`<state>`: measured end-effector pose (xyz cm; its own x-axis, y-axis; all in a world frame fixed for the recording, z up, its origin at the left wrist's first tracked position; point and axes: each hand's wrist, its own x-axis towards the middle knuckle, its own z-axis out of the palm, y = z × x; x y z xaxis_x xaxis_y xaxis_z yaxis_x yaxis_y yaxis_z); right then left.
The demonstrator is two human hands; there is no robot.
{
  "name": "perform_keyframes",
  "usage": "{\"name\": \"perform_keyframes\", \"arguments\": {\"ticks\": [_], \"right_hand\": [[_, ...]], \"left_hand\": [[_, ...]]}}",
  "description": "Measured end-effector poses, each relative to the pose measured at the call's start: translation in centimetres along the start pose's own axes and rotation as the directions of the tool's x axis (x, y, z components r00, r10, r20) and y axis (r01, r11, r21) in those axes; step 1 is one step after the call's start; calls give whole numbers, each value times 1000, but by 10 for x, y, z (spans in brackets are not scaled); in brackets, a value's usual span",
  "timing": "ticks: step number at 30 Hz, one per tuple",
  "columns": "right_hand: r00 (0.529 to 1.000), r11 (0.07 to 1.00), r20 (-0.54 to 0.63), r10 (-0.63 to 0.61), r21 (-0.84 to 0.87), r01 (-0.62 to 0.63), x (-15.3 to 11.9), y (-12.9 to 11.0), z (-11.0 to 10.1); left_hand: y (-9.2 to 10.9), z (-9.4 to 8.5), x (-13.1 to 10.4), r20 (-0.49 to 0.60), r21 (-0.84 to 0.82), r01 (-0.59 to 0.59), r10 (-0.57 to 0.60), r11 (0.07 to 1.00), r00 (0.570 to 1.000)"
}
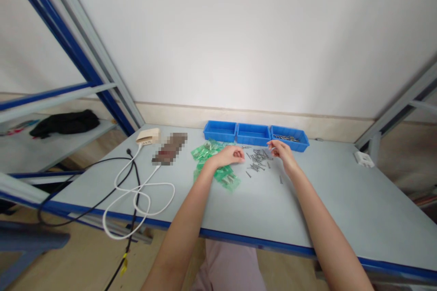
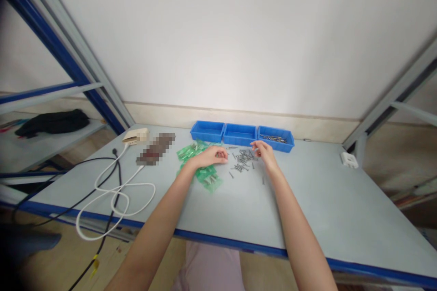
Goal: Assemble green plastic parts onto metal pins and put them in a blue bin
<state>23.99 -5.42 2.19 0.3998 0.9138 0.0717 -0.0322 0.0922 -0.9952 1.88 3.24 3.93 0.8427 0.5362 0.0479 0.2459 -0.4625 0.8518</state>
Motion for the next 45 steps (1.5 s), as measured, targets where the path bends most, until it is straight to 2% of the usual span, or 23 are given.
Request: {"name": "perform_keyframes", "arguments": {"ticks": [2,4,6,8,11,15,21,28,36,42,45], "right_hand": [[986,992,166,-15,-125,36,-9,-3,13],[949,968,314,-41,-224,116,-16,-3,25],[913,929,399,-86,-298,218,-20,1,34],[896,907,428,-114,-323,270,-22,5,41],[901,917,419,-115,-304,259,-21,8,43],[932,919,332,-147,-302,252,-19,4,38],[954,914,255,-160,-326,241,-17,3,35],[930,948,346,-122,-237,213,-19,5,36],[921,941,368,-128,-249,231,-19,0,34],[935,969,347,-79,-196,154,-17,6,34],[928,963,368,-60,-224,151,-17,5,34]], "left_hand": [[5,4,4,-128,-101,-59,46,993,991],[8,9,8,-213,-196,-107,64,975,975],[8,12,12,-266,-265,-145,72,953,961],[8,15,15,-299,-294,-160,68,942,952],[7,16,16,-314,-273,-145,54,951,948],[5,16,15,-343,-130,-103,52,986,938],[2,18,14,-276,-2,-107,102,994,956],[-4,20,17,-305,-114,-125,85,986,949],[1,18,13,-271,-13,-84,78,996,960],[-3,19,15,-271,-99,-73,44,992,962],[-5,19,15,-250,-74,-72,51,995,967]]}}
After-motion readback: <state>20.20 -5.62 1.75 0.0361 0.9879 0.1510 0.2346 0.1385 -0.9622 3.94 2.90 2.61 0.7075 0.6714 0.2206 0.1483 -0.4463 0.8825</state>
